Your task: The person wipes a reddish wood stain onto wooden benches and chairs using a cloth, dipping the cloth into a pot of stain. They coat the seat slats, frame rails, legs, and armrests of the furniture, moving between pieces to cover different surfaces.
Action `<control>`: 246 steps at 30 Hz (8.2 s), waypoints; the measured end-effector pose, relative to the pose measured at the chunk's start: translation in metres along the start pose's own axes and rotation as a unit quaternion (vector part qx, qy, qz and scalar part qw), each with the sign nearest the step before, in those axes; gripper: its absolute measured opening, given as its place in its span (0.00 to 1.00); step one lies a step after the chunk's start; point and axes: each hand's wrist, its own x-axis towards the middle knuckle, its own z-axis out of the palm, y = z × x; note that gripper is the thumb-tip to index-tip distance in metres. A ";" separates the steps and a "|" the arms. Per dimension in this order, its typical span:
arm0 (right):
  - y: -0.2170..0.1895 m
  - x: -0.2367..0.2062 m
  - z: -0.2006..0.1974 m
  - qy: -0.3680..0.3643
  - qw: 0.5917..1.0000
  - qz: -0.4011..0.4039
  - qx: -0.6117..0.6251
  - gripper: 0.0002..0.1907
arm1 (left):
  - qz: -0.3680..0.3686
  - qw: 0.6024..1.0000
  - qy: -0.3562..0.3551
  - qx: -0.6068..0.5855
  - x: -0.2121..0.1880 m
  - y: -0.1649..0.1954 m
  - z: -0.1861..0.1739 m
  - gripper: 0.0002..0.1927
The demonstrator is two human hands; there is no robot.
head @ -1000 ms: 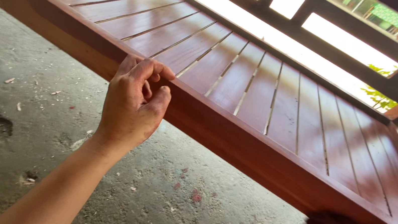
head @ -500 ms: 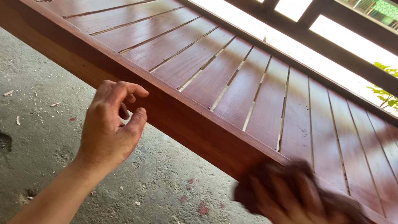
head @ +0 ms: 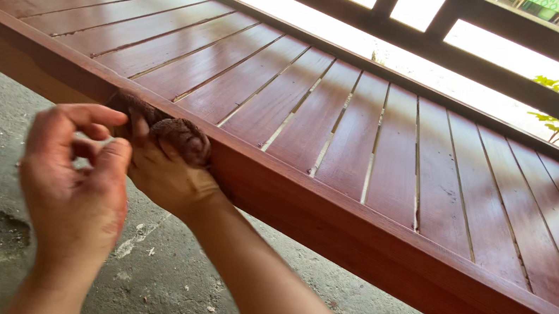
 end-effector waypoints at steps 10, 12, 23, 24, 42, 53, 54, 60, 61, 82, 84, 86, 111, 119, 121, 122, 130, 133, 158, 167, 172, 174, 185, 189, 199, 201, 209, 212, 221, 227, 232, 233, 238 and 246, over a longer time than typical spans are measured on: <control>0.093 -0.192 -0.110 -0.019 0.997 -0.019 -0.074 0.20 | 0.024 0.992 -0.118 -0.029 -0.040 0.095 0.077 0.09; 0.115 -0.233 -0.144 -0.021 0.994 -0.020 -0.109 0.21 | 0.044 0.988 -0.141 -0.036 -0.049 0.114 0.090 0.08; 0.198 -0.473 -0.282 -0.110 0.980 0.014 -0.163 0.22 | 0.149 0.919 -0.360 -0.065 -0.134 0.234 0.188 0.03; 0.204 -0.493 -0.292 -0.114 0.978 0.015 -0.177 0.22 | 0.139 0.915 -0.371 -0.072 -0.139 0.245 0.191 0.03; 0.230 -0.630 -0.380 -0.171 0.938 0.124 -0.273 0.29 | 0.209 0.853 -0.474 -0.060 -0.192 0.283 0.235 0.05; 0.192 -0.571 -0.317 -0.130 0.952 0.205 -0.188 0.22 | 0.059 0.923 -0.380 -0.020 -0.106 0.180 0.177 0.07; 0.187 -0.559 -0.309 -0.124 0.953 0.198 -0.192 0.22 | 0.064 0.923 -0.378 -0.036 -0.101 0.176 0.176 0.07; 0.165 -0.466 -0.258 -0.074 0.967 0.155 -0.190 0.22 | 0.023 0.930 -0.358 -0.085 -0.082 0.151 0.166 0.07; 0.159 -0.449 -0.248 -0.070 0.969 0.149 -0.186 0.22 | 0.008 0.930 -0.357 -0.082 -0.078 0.144 0.162 0.08; 0.058 -0.077 -0.115 -0.014 0.984 -0.020 -0.179 0.20 | 0.065 0.967 -0.244 -0.043 -0.004 0.073 0.080 0.04; 0.053 -0.087 -0.114 0.022 0.989 0.035 -0.138 0.19 | 0.061 0.968 -0.238 -0.058 -0.010 0.094 0.078 0.05; 0.053 -0.115 -0.122 0.075 0.983 0.112 -0.127 0.18 | 0.026 0.966 -0.235 -0.101 -0.020 0.119 0.084 0.07; 0.198 -0.561 -0.431 -0.363 0.879 0.191 -0.245 0.22 | 0.043 0.891 -0.440 -0.098 -0.151 0.285 0.196 0.05; 0.208 -0.505 -0.463 -0.612 0.675 0.360 -0.200 0.35 | 0.039 0.878 -0.468 -0.095 -0.164 0.295 0.201 0.04; 0.210 -0.489 -0.468 -0.636 0.646 0.381 -0.184 0.36 | 0.040 0.877 -0.471 -0.088 -0.166 0.295 0.201 0.05; 0.211 -0.482 -0.470 -0.645 0.636 0.384 -0.179 0.35 | 0.038 0.877 -0.470 -0.088 -0.166 0.295 0.200 0.05; 0.220 -0.464 -0.468 -0.606 0.606 0.504 -0.107 0.46 | 0.027 0.872 -0.482 -0.078 -0.168 0.293 0.199 0.04; 0.215 -0.478 -0.458 -0.615 0.631 0.446 -0.159 0.46 | 0.019 0.872 -0.486 -0.060 -0.172 0.292 0.201 0.07; 0.174 -0.471 -0.385 -0.105 0.826 0.547 0.092 0.31 | 0.016 0.832 -0.549 -0.072 -0.177 0.234 0.197 0.06; 0.168 -0.442 -0.411 0.003 0.765 0.546 0.343 0.33 | -0.068 0.748 -0.658 -0.055 -0.275 0.306 0.213 0.52; 0.176 -0.453 -0.411 0.071 0.802 0.474 0.357 0.41 | -0.594 0.540 -0.580 -0.137 -0.298 0.294 0.237 0.42; 0.177 -0.463 -0.411 0.057 0.753 0.519 0.399 0.41 | -0.620 0.521 -0.532 -0.247 -0.313 0.286 0.241 0.42; 0.154 -0.484 -0.399 -0.004 0.042 0.826 0.562 0.51 | -0.496 0.597 -0.455 -0.438 -0.371 0.256 0.242 0.25; 0.160 -0.460 -0.401 0.035 0.083 0.905 0.417 0.34 | -0.503 0.582 -0.467 -0.435 -0.380 0.264 0.237 0.22; 0.167 -0.438 -0.403 0.165 0.043 0.901 0.398 0.15 | -0.625 0.533 -0.452 -0.348 -0.390 0.259 0.247 0.44; 0.160 -0.441 -0.399 0.135 0.051 0.901 0.408 0.22 | -0.641 0.557 -0.429 -0.309 -0.393 0.257 0.251 0.50; 0.137 -0.448 -0.401 0.162 0.122 0.775 0.599 0.33 | -0.613 0.495 -0.508 -0.348 -0.400 0.231 0.259 0.53; 0.128 -0.450 -0.403 0.149 0.062 0.780 0.604 0.40 | -0.519 0.562 -0.616 -0.191 -0.404 0.221 0.258 0.47; 0.151 -0.478 -0.413 0.039 0.167 0.953 0.251 0.41 | -0.359 0.755 -0.547 -0.043 -0.351 0.249 0.239 0.21; 0.191 -0.518 -0.387 0.302 0.554 0.771 0.088 0.28 | -0.251 0.864 -0.423 -0.106 -0.300 0.245 0.219 0.13; 0.188 -0.534 -0.336 0.319 0.645 0.686 -0.108 0.23 | -0.197 0.890 -0.386 -0.140 -0.277 0.226 0.206 0.12; 0.184 -0.532 -0.327 0.305 0.653 0.677 -0.149 0.24 | -0.192 0.894 -0.370 -0.165 -0.268 0.220 0.205 0.12; 0.166 -0.498 -0.297 0.321 0.630 0.695 -0.129 0.24 | -0.156 0.919 -0.301 -0.199 -0.220 0.191 0.188 0.13; 0.109 -0.353 -0.243 0.295 0.663 0.681 -0.101 0.27 | -0.122 0.942 -0.246 -0.193 -0.164 0.155 0.157 0.15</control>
